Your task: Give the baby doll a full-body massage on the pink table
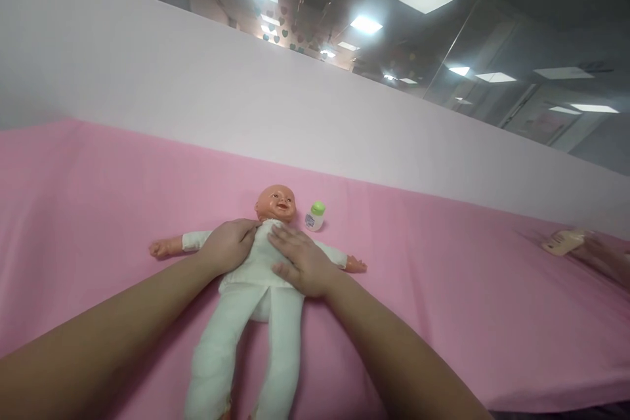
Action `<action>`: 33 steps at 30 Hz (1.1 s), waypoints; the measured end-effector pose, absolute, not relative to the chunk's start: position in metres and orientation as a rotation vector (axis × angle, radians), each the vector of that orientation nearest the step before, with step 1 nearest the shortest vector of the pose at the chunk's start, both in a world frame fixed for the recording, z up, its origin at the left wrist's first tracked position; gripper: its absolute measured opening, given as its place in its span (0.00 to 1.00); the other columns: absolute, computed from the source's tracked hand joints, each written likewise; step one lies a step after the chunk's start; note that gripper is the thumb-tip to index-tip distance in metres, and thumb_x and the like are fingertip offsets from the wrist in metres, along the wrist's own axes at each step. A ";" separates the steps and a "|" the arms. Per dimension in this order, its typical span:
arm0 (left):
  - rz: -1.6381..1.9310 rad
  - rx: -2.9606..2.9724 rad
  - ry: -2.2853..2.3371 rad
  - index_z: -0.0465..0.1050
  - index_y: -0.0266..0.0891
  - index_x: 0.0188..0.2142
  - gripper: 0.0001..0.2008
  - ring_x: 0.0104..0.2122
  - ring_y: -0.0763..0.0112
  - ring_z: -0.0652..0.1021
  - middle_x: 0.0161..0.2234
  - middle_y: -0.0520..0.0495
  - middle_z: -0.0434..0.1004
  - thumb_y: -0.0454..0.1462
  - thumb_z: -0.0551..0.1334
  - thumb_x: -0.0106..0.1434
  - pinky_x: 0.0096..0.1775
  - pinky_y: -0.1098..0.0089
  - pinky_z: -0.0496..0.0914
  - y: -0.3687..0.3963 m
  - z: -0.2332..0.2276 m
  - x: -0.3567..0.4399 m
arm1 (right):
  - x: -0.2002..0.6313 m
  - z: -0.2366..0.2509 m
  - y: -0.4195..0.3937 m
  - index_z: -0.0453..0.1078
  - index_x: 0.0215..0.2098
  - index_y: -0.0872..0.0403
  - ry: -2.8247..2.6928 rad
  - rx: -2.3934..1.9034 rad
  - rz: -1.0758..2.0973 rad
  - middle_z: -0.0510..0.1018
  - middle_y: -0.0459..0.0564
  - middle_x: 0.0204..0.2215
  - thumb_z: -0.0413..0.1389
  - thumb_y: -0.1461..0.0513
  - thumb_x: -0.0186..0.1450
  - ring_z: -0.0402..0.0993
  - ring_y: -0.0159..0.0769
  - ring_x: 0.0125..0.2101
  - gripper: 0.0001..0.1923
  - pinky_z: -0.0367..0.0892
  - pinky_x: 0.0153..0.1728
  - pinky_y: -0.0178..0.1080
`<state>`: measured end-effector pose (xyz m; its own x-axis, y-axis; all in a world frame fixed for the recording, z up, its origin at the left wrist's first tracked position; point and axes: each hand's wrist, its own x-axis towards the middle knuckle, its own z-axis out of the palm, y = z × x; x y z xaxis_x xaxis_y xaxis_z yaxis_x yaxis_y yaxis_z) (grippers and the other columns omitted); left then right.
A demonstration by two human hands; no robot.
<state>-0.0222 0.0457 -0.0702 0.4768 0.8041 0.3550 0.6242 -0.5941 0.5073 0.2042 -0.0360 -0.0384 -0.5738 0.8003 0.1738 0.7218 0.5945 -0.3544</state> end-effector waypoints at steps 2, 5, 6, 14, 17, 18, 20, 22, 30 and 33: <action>0.779 2.452 1.192 0.77 0.41 0.54 0.22 0.51 0.59 0.79 0.53 0.44 0.81 0.39 0.48 0.69 0.53 0.62 0.70 0.045 -0.068 -0.024 | 0.211 -0.037 -0.034 0.48 0.74 0.53 -2.399 -1.378 0.391 0.52 0.56 0.72 0.44 0.45 0.74 0.48 0.47 0.71 0.36 0.48 0.68 0.52; 0.650 2.507 1.163 0.74 0.44 0.57 0.24 0.53 0.60 0.79 0.55 0.47 0.79 0.36 0.48 0.67 0.54 0.61 0.70 0.043 -0.061 -0.032 | 0.221 -0.031 -0.037 0.55 0.71 0.48 -2.285 -1.578 0.454 0.66 0.52 0.67 0.42 0.47 0.75 0.65 0.49 0.63 0.30 0.60 0.61 0.51; 0.586 2.534 1.171 0.74 0.46 0.58 0.25 0.54 0.59 0.78 0.56 0.48 0.79 0.35 0.49 0.65 0.57 0.59 0.68 0.042 -0.058 -0.036 | 0.225 -0.028 -0.039 0.59 0.69 0.46 -2.271 -1.636 0.469 0.71 0.51 0.63 0.43 0.48 0.75 0.69 0.49 0.60 0.28 0.63 0.58 0.50; 0.240 2.630 1.544 0.71 0.51 0.62 0.32 0.68 0.32 0.54 0.65 0.41 0.68 0.53 0.60 0.59 0.60 0.27 0.29 0.061 -0.053 -0.083 | 0.293 -0.021 -0.040 0.66 0.65 0.45 -2.088 -2.090 0.639 0.76 0.52 0.57 0.68 0.53 0.54 0.75 0.52 0.52 0.41 0.67 0.48 0.45; 0.232 2.508 1.699 0.73 0.53 0.60 0.35 0.68 0.28 0.53 0.64 0.39 0.69 0.61 0.60 0.56 0.59 0.25 0.29 0.078 -0.057 -0.098 | 0.320 -0.024 -0.036 0.65 0.66 0.47 -1.928 -2.218 0.641 0.75 0.55 0.59 0.69 0.52 0.51 0.73 0.54 0.54 0.45 0.67 0.51 0.46; 0.235 2.458 1.754 0.73 0.54 0.60 0.35 0.68 0.28 0.54 0.65 0.39 0.68 0.61 0.60 0.56 0.59 0.25 0.30 0.082 -0.059 -0.101 | 0.328 -0.025 -0.034 0.65 0.66 0.48 -1.892 -2.228 0.642 0.75 0.55 0.59 0.69 0.52 0.51 0.73 0.54 0.55 0.45 0.67 0.52 0.46; 0.252 2.356 1.875 0.70 0.51 0.62 0.35 0.68 0.31 0.55 0.67 0.37 0.63 0.58 0.60 0.57 0.60 0.25 0.34 0.088 -0.060 -0.107 | 0.341 -0.027 -0.033 0.66 0.65 0.49 -1.821 -2.253 0.632 0.74 0.55 0.59 0.68 0.53 0.51 0.73 0.53 0.56 0.44 0.66 0.53 0.46; 0.278 2.257 2.011 0.66 0.47 0.65 0.35 0.69 0.35 0.54 0.70 0.35 0.56 0.52 0.59 0.59 0.61 0.27 0.37 0.091 -0.060 -0.112 | 0.351 -0.029 -0.032 0.66 0.65 0.51 -1.752 -2.282 0.613 0.73 0.56 0.61 0.68 0.54 0.51 0.71 0.53 0.58 0.45 0.65 0.55 0.46; 0.489 1.899 2.008 0.64 0.38 0.64 0.43 0.56 0.33 0.73 0.59 0.28 0.72 0.56 0.65 0.53 0.52 0.44 0.68 0.099 -0.061 -0.141 | 0.346 -0.036 -0.031 0.77 0.50 0.49 -1.790 -1.970 0.831 0.82 0.49 0.46 0.62 0.66 0.49 0.78 0.45 0.46 0.28 0.69 0.45 0.41; 0.633 1.855 1.952 0.67 0.37 0.62 0.41 0.54 0.33 0.75 0.57 0.29 0.75 0.52 0.68 0.51 0.50 0.47 0.70 0.101 -0.064 -0.146 | 0.342 -0.035 -0.030 0.78 0.38 0.50 -1.840 -1.958 0.769 0.81 0.47 0.36 0.61 0.67 0.48 0.77 0.42 0.38 0.18 0.67 0.37 0.38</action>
<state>-0.1458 0.1015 -0.0641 -0.0626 0.9973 0.0376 0.8296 0.0310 0.5576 0.3422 -0.0300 -0.0349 0.0124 0.9886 -0.1503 0.8016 -0.0996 -0.5894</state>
